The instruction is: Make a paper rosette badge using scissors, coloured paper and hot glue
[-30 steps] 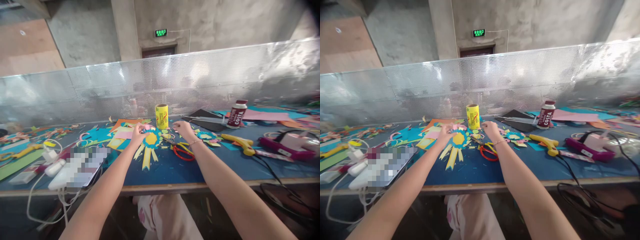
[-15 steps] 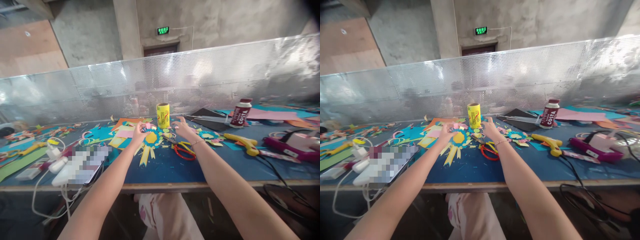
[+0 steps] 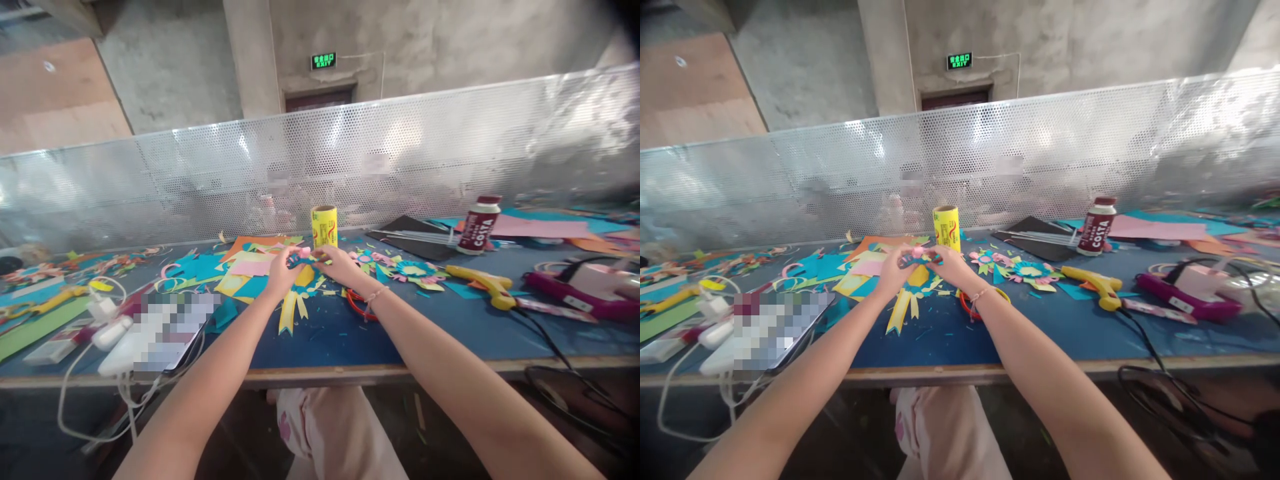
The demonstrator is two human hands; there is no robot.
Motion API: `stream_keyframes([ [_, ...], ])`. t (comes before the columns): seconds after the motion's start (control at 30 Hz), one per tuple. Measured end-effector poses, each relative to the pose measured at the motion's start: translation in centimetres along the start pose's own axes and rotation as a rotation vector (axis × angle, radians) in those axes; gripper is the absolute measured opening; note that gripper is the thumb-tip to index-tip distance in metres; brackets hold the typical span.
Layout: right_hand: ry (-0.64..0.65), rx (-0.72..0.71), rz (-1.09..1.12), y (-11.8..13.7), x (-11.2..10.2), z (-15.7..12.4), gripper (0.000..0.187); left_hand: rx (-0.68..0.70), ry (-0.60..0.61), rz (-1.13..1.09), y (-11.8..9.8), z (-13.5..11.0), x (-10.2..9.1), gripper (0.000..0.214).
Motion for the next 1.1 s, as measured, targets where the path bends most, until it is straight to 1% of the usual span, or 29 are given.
stream_keyframes([
  [0.1, -0.024, 0.012, 0.006, 0.0, 0.1, 0.2, 0.01, 0.141, 0.054, 0.079, -2.5, -0.1, 0.4, 0.02],
  [0.17, -0.065, -0.01, 0.026, 0.1, -0.4, 0.2, 0.006, 0.169, 0.067, 0.083, -3.1, -0.2, 0.6, 0.024],
  [0.23, -0.105, -0.058, 0.043, 0.5, -1.0, 0.1, 0.003, 0.129, 0.051, 0.054, -2.6, -0.3, 0.6, 0.037],
  [0.3, -0.156, -0.12, 0.051, 1.0, -1.8, -0.3, 0.007, 0.067, 0.045, -0.019, -1.8, -0.3, 0.6, 0.051],
  [0.37, -0.212, -0.175, 0.059, 1.6, -2.6, -0.7, 0.009, 0.02, 0.08, -0.125, -1.1, -0.2, 0.7, 0.057],
  [0.43, -0.256, -0.212, 0.068, 2.0, -3.3, -1.0, 0.008, -0.043, 0.129, -0.247, -0.7, -0.1, 0.8, 0.053],
  [0.5, -0.287, -0.236, 0.072, 2.3, -3.7, -1.4, 0.008, -0.135, 0.164, -0.372, -0.3, 0.0, 0.7, 0.045],
  [0.57, -0.316, -0.26, 0.064, 2.6, -4.0, -1.7, 0.01, -0.2, 0.17, -0.471, -0.3, 0.1, 0.5, 0.045],
  [0.6, -0.329, -0.273, 0.055, 2.8, -4.1, -1.8, 0.011, -0.205, 0.169, -0.501, -0.5, 0.2, 0.4, 0.046],
  [0.7, -0.35, -0.309, 0.021, 3.4, -4.0, -2.3, 0.012, -0.13, 0.156, -0.49, -1.5, 0.5, 0.0, 0.043],
  [0.8, -0.36, -0.365, 0.013, 4.2, -3.9, -2.9, 0.011, -0.028, 0.127, -0.377, -2.3, 0.7, -0.3, 0.034],
  [0.97, -0.377, -0.462, 0.023, 5.1, -3.7, -3.4, 0.014, 0.074, 0.082, -0.189, -3.9, 0.8, -1.0, 0.027],
  [1.03, -0.408, -0.453, 0.012, 4.9, -3.8, -3.4, 0.017, 0.126, 0.088, -0.114, -4.9, 0.9, -1.2, 0.024],
  [1.1, -0.408, -0.414, -0.028, 4.6, -3.4, -3.2, 0.021, 0.188, 0.125, -0.046, -5.8, 1.0, -1.0, 0.021],
])
Point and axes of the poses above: each hand's wrist, its own z-axis towards the middle knuckle, its own x-axis out of the palm, y = z × x, the point moved 8 cm from there along z, towards the middle knuckle, and after that the axes turned 10 degrees about x, right-handed, at the moved point
